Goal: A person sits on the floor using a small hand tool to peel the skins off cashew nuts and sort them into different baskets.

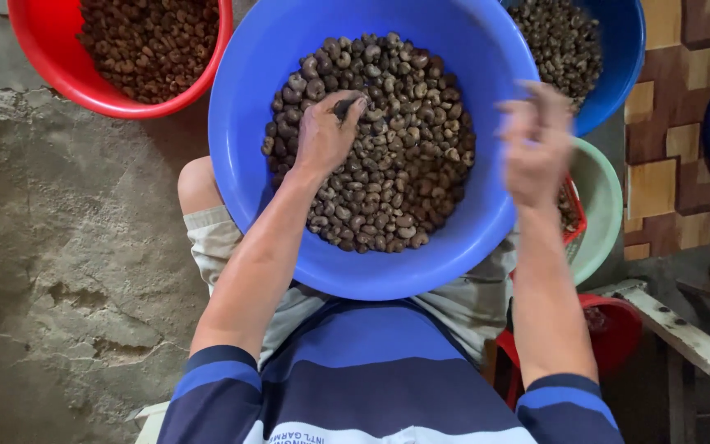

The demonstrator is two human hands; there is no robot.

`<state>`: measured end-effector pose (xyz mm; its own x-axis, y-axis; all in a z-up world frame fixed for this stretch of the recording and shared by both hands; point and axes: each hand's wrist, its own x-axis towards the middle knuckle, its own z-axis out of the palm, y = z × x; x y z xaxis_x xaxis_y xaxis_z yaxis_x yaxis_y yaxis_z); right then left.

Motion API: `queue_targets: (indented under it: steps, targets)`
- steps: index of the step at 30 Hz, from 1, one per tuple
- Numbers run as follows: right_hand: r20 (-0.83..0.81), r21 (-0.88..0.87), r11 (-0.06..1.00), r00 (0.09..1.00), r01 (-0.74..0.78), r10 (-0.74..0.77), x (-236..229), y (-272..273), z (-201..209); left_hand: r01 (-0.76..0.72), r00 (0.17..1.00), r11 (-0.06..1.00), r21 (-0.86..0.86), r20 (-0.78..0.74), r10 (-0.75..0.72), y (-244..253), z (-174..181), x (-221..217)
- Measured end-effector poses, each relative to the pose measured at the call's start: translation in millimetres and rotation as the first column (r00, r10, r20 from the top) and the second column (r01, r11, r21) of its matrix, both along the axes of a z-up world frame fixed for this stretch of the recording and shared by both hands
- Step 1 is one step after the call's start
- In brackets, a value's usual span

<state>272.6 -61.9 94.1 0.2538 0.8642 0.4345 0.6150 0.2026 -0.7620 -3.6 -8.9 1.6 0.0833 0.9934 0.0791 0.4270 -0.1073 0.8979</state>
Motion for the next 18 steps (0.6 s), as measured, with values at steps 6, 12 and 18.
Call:
queue_targets:
  steps: [6,12,18]
  targets:
    - [0.55,-0.327,0.882,0.691,-0.339,0.469,-64.7,52.1,-119.1,-0.043,0.995,0.99,0.138,-0.08,0.054,0.6,6.2,3.5]
    - [0.809,-0.168,0.9,0.465,-0.403,0.359,-99.8,53.4,-135.9,-0.088,0.983,0.979,0.182,-0.142,0.114,5.0,-0.8,-1.3]
    - [0.378,-0.311,0.884,0.808,-0.348,0.452,-89.9,46.3,-115.4,-0.033,0.998,0.999,-0.032,0.053,0.034,1.5,-1.1,1.5]
